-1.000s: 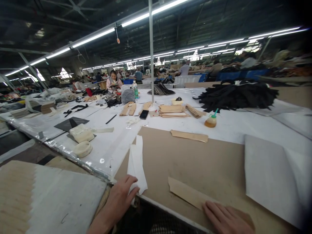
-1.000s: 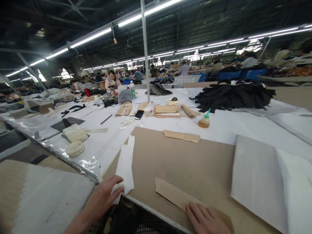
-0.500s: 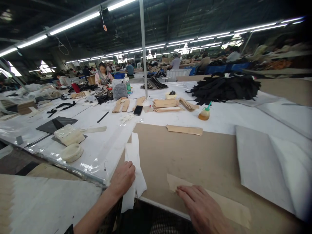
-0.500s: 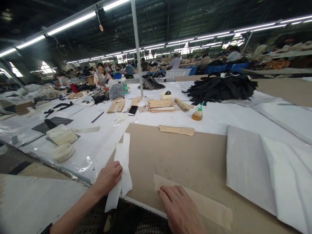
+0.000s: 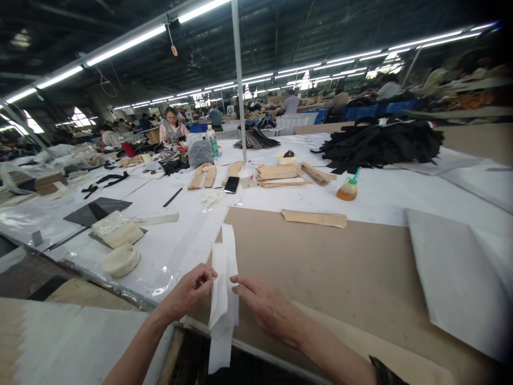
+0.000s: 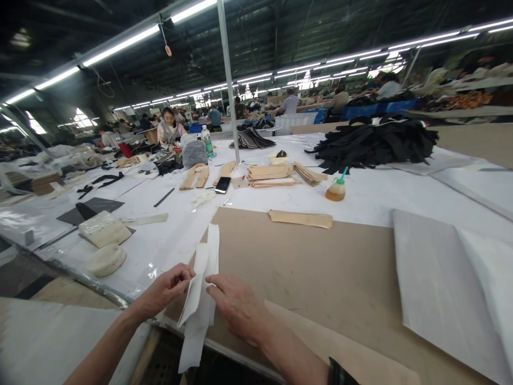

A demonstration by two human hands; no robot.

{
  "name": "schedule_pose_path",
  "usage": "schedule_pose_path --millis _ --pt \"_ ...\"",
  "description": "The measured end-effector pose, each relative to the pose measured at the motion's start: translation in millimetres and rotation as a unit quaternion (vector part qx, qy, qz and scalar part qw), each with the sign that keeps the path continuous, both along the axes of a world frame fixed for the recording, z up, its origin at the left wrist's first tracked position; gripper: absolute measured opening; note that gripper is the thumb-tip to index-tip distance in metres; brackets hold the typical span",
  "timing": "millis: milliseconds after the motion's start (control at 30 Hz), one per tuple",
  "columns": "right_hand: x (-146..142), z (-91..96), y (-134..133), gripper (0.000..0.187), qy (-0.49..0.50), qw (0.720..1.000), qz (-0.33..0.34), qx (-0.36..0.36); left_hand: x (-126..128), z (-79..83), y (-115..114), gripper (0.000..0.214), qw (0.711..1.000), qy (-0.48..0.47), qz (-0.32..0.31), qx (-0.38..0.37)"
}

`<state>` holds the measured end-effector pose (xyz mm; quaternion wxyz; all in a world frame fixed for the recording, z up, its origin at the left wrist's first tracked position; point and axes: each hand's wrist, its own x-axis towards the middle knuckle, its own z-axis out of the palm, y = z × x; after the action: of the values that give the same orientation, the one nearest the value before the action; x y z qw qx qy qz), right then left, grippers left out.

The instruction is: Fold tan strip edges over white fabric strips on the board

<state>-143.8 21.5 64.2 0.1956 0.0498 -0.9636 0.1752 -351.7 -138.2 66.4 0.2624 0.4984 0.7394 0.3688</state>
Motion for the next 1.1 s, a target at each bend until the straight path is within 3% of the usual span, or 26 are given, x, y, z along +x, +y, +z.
schedule_pose_path --millis 133,233,333,533,633,800,900,967,1000,1033,1100 --pt "-38.4 -10.8 6.8 0.03 0.01 0.998 0.059 0.022 -2.6 4.7 1.1 0.016 0.999 -0.031 -0.013 0.01" --pt "-48.8 -19.5 9.9 0.026 -0.003 0.995 0.09 0.046 -5.6 1.7 2.7 0.015 0.998 -0.057 -0.017 0.012" --pt "-49.1 -25.1 8.5 0.027 -0.026 0.995 0.077 0.062 -11.4 -0.9 4.4 0.015 0.994 -0.104 -0.01 0.019" --pt "-52.5 -26.3 -3.7 0.013 -0.081 0.995 0.012 0.064 -27.4 5.6 6.6 0.02 0.966 -0.25 0.026 0.065" --pt "-63.9 -24.0 -8.6 0.012 -0.098 0.993 0.008 0.059 -33.6 13.0 9.2 0.02 0.937 -0.324 0.068 0.116" --pt "-91.1 -29.6 -10.3 0.037 -0.136 0.989 -0.043 0.03 -44.6 34.3 14.4 0.027 0.886 -0.385 0.104 0.237" --pt "-102.5 -34.3 -11.1 0.038 -0.158 0.985 -0.07 -0.008 -53.8 56.8 12.5 0.031 0.819 -0.398 0.146 0.386" --pt "-106.5 -32.4 -11.8 0.036 -0.167 0.982 -0.078 -0.042 -54.0 74.7 8.6 0.023 0.764 -0.395 0.168 0.482" --pt "-107.2 -29.1 -12.0 0.036 -0.17 0.98 -0.08 -0.063 -50.3 83.4 6.0 0.021 0.751 -0.387 0.171 0.507" --pt "-106.5 -24.1 -12.2 0.035 -0.17 0.978 -0.08 -0.086 -43.5 91.3 3.1 0.023 0.759 -0.37 0.169 0.508" --pt "-98.8 -10.3 -13.1 0.03 -0.159 0.974 -0.074 -0.142 -20.3 102.7 -3.7 0.022 0.828 -0.307 0.158 0.442"
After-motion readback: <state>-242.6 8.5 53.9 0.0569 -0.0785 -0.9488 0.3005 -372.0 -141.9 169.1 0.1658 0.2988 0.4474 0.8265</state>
